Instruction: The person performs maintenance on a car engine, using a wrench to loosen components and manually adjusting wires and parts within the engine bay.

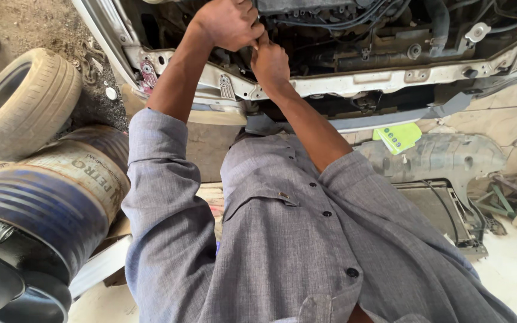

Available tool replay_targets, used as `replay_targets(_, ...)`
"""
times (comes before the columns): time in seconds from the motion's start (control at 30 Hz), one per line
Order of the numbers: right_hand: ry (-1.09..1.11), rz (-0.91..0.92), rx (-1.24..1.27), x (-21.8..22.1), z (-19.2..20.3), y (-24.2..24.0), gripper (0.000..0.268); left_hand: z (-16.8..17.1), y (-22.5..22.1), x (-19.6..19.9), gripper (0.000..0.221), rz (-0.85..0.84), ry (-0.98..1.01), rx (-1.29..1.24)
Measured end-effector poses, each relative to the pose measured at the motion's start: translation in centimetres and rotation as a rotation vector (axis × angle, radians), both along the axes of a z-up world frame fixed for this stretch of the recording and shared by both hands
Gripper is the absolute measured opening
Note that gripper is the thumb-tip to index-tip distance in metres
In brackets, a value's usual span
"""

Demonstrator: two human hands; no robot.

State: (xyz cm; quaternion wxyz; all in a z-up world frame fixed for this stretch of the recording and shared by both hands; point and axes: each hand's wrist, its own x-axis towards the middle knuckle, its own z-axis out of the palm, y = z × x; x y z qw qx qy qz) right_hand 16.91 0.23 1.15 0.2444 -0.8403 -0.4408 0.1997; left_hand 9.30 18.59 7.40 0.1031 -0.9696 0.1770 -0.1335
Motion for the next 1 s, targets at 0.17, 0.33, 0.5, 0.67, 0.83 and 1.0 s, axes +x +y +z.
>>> replay_targets(0.17, -0.004, 0.01, 0.015, 0.4, -0.1, 0.1, 0.027, -0.6, 0.2, 0.2, 0.041, 0.01, 0.026, -0.108)
replay_targets(0.33, 0.007, 0.029, 0.043, 1.1, -0.1, 0.0, 0.024, -1.4, 0.3, 0.6, 0.042, 0.0, 0.001, -0.087)
replay_targets(0.5, 0.025, 0.049, 0.067, 1.3, 0.2, -0.1, 0.022, -1.7, 0.3, 0.6, 0.041, -0.009, -0.012, -0.045)
replay_targets(0.67, 0.038, 0.063, 0.051, 1.5, 0.6, -0.3, 0.026, -2.7, 0.0, 0.5, 0.041, 0.027, -0.008, -0.048)
replay_targets(0.83, 0.022, 0.081, 0.069, 1.7, 0.4, -0.1, 0.028, -2.8, 0.0, 0.6, 0.038, 0.036, 0.0, -0.025)
replay_targets(1.0, 0.008, 0.111, 0.064, 2.3, 0.0, -0.5, 0.028, -2.3, -0.4, 0.7, 0.036, 0.061, -0.022, 0.0)
